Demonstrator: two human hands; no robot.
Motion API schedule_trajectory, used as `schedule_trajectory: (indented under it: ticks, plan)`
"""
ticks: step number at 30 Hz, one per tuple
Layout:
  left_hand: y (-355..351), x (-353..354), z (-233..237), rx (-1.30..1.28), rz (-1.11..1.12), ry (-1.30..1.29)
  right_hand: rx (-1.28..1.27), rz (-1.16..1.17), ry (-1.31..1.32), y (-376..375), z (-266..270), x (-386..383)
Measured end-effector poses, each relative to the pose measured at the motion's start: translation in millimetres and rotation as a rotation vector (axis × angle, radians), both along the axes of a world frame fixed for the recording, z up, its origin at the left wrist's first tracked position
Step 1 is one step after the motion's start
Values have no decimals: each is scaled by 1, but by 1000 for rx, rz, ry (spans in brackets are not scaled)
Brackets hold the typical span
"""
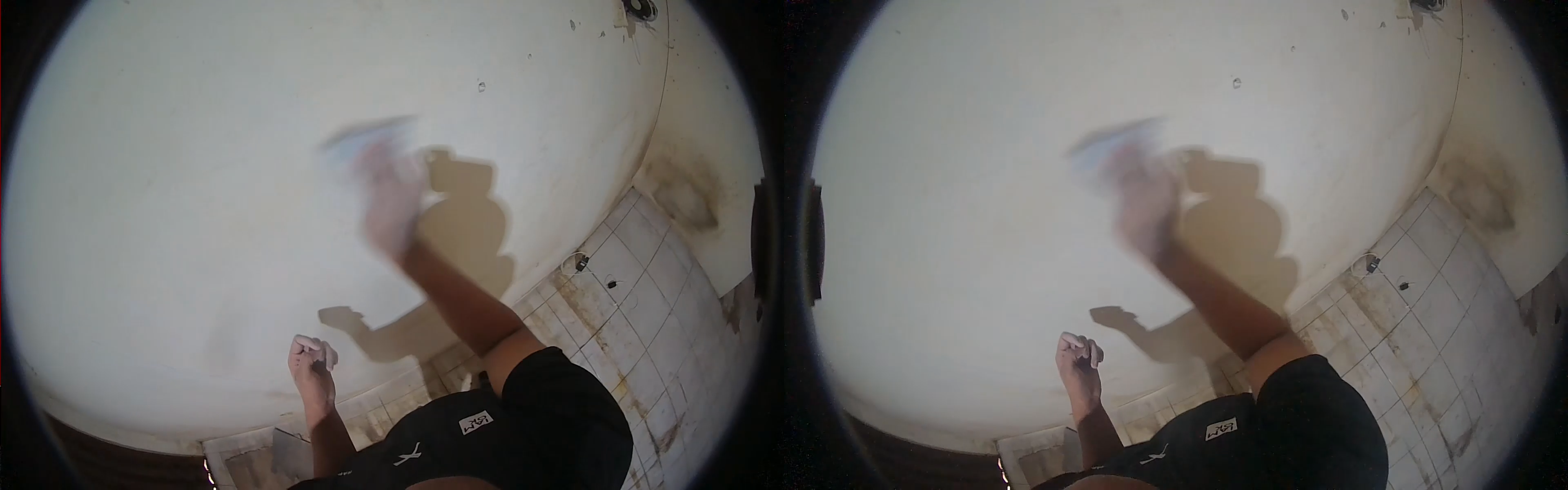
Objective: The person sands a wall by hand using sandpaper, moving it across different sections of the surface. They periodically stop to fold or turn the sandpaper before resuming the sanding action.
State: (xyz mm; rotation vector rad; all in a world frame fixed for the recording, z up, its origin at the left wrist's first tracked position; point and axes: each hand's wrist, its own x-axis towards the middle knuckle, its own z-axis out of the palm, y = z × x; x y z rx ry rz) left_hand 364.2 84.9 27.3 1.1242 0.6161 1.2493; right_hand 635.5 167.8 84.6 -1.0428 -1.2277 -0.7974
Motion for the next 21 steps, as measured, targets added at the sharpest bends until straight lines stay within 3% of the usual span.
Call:
schedule_trajectory:
  ticks: [2,4,6,9,13,15,19,21]
  plan:
    - [-4,-4,4,-3,-29,-30,-178,46,-412,-24,-2,-59]
    - [-4,-6,6,9,-61,-57,-253,-25,-440,-18,-20,-37]
    - [1,-13,1,7,-44,-51,-176,-138,-277,-11,-27,19]
    - [10,-23,-6,-33,3,17,9,-269,241,-17,10,123]
    - [27,-39,-21,-109,26,51,40,-500,553,6,14,155]
    - [35,-43,-27,-146,28,50,140,-288,167,43,1,82]
    - [29,-50,-24,-157,5,46,-25,-90,-168,36,-27,43]
    - [26,-51,-23,-123,14,57,-89,-213,-151,28,-23,66]
